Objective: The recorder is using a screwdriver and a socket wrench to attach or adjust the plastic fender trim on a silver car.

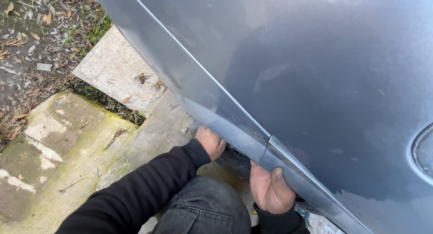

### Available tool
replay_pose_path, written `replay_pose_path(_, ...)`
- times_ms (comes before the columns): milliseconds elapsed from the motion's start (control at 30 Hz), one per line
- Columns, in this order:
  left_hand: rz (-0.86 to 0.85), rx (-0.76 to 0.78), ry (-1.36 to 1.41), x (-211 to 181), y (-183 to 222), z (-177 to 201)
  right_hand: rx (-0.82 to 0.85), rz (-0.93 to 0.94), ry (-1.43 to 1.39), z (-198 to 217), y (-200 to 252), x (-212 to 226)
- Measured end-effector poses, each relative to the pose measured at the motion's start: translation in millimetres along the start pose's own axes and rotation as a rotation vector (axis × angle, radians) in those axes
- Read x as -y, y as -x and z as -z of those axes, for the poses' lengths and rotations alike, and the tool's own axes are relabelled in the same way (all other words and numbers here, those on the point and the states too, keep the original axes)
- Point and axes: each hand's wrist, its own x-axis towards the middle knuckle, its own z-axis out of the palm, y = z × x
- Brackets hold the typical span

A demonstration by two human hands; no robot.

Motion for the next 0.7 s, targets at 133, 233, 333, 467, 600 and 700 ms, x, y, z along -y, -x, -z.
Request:
replay_pose_path(133, 0.080, 0.072, 0.076, 1.2, -9.5, -5.8, 0.014, -0.036, -0.013, 0.4, -0.7, 2.2)
replay_pose_path(233, 0.121, 0.216, 0.090, 15.6, -10.9, -24.0, -0.020, -0.045, -0.018, 7.3, 0.9, 0.6)
replay_pose_path(333, 0.114, 0.223, 0.055, -3.8, -11.1, -5.9, 0.029, -0.052, -0.033, 15.2, 3.8, -0.2)
replay_pose_path(467, 0.038, 0.010, 0.052, -37.4, -4.4, 37.1, 0.059, -0.067, 0.002, 6.3, -1.9, 3.1)
replay_pose_path(600, -0.110, -0.068, 0.043, -34.1, 16.5, 49.5, 0.094, -0.079, -0.002, 5.1, 5.1, 2.5)
replay_pose_path(700, -0.232, -0.062, 0.026, -24.6, 4.6, 54.8, 0.109, -0.064, 0.016, 1.4, -5.8, 4.2)
